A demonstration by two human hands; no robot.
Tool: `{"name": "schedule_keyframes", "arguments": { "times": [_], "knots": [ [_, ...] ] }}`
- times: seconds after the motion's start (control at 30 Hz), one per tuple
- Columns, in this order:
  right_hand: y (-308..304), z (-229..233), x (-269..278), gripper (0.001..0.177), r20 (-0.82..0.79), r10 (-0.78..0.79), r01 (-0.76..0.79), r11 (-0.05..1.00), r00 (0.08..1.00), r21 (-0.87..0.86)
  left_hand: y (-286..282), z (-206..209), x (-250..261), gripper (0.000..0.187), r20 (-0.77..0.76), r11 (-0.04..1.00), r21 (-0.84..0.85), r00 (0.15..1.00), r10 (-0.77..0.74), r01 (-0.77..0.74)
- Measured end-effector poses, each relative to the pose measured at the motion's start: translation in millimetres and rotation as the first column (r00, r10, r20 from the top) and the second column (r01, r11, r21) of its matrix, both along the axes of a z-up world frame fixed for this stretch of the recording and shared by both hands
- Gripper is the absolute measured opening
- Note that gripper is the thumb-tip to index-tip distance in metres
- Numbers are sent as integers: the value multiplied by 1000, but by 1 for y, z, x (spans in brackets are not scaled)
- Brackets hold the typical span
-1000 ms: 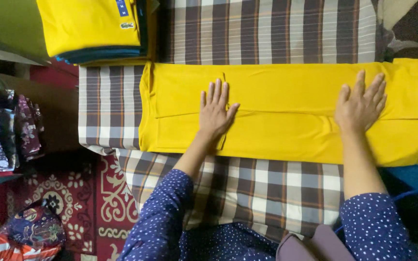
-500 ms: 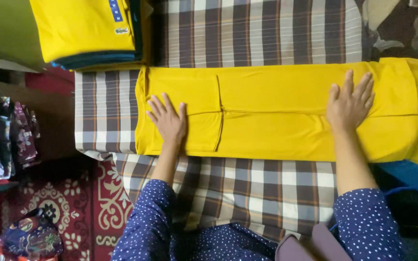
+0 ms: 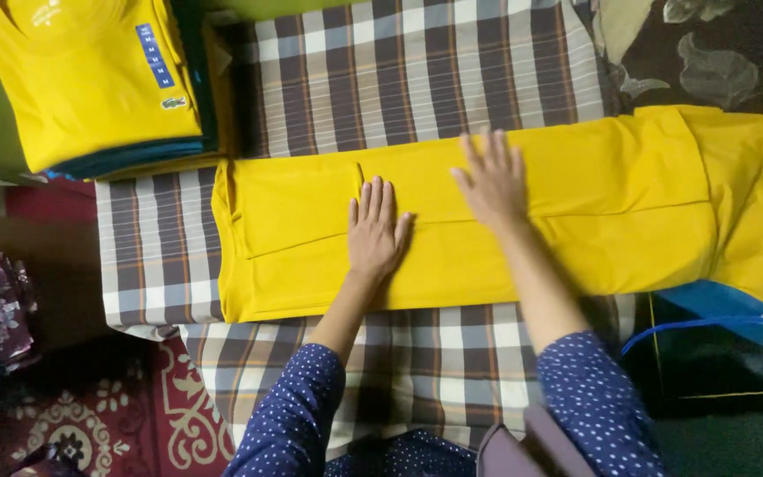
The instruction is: Folding yellow t-shirts and stacking them on a table.
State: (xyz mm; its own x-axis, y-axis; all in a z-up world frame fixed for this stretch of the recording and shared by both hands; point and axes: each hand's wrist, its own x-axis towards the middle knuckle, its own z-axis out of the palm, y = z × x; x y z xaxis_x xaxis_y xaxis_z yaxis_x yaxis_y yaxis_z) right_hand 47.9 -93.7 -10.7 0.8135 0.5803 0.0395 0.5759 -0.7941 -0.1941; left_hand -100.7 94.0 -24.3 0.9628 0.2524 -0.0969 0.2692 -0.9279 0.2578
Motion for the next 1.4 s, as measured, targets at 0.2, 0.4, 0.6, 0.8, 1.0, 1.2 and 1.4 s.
{"name": "schedule_keyframes", "arguments": {
  "times": [0.2, 0.4, 0.6, 0.8, 1.0, 1.2, 1.4],
  "knots": [
    [-85, -1, 10, 64, -58, -263, 261, 965, 963, -40, -54, 27, 7, 105, -45, 956, -23, 955, -294, 293],
    [-69, -1, -26, 61, 35, -267, 268, 964, 963, 0, -80, 9, 37, 65, -3, 970, -56, 972, -235, 235],
    [-113, 8, -83, 63, -88, -64, 61, 997, 994, -41, -76, 23, 30, 71, -37, 946, -46, 946, -321, 319],
    [-147, -34, -54, 57, 152, -377, 388, 921, 913, -43, -106, 23, 26, 72, -30, 917, -57, 918, -397, 395],
    [-75, -32, 6, 58, 101, -98, 89, 992, 990, 87, -130, 16, 41, 80, -53, 908, -66, 908, -416, 413],
    [-187, -26, 101, 57, 381, -239, 266, 964, 893, -19, -133, 30, 47, 76, -54, 910, -118, 912, -406, 397],
    [-252, -73, 157, 51, 79, -689, 693, 720, 720, -38, -148, 25, 64, 80, -27, 895, -97, 898, -439, 435]
  ]
}}
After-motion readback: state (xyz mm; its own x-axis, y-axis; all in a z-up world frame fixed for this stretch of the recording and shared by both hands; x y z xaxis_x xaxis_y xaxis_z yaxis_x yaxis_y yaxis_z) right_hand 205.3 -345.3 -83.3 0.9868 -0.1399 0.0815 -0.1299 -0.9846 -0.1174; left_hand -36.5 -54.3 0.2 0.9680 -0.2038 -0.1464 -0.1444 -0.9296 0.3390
